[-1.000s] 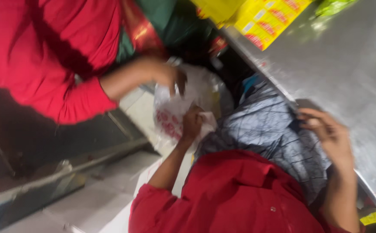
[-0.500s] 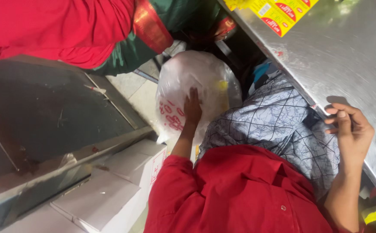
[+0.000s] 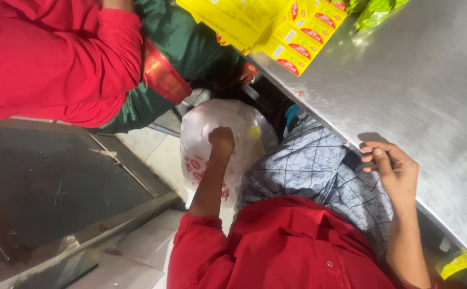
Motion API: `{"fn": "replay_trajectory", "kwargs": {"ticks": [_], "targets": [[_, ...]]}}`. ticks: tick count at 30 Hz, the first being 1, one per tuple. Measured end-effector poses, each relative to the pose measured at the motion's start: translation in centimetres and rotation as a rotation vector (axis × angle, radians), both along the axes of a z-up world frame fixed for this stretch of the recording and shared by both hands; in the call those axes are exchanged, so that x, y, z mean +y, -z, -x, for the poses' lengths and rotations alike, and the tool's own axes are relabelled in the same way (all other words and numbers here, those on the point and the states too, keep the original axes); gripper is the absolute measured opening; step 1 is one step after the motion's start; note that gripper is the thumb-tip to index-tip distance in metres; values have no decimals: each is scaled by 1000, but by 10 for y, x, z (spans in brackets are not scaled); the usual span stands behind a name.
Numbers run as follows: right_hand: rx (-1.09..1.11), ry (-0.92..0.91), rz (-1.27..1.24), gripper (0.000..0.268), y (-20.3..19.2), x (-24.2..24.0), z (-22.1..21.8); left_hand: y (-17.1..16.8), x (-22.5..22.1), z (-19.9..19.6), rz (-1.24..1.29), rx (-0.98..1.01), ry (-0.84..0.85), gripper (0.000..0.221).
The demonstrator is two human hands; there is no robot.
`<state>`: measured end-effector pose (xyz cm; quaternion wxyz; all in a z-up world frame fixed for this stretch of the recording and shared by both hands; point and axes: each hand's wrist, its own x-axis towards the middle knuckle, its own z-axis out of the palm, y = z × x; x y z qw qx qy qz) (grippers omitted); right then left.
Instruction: The person organizes stacks of green biscuit packets on a table and applies yellow adhesive labels around them by hand.
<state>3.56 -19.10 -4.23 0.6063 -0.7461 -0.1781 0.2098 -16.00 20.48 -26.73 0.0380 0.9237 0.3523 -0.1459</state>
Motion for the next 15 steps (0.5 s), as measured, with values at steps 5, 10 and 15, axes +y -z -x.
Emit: {"fn": "replay_trajectory", "kwargs": {"ticks": [5, 10, 15], "targets": [[-13, 48, 3, 22, -6, 5, 3, -184, -26, -79, -497, -908, 206, 13], [-41, 77, -34, 21, -6, 5, 6, -258, -6, -194, -549, -1090, 318, 46], [-41, 85, -100, 21, 1, 0, 6, -209, 23, -249, -693, -807, 136, 38]]}}
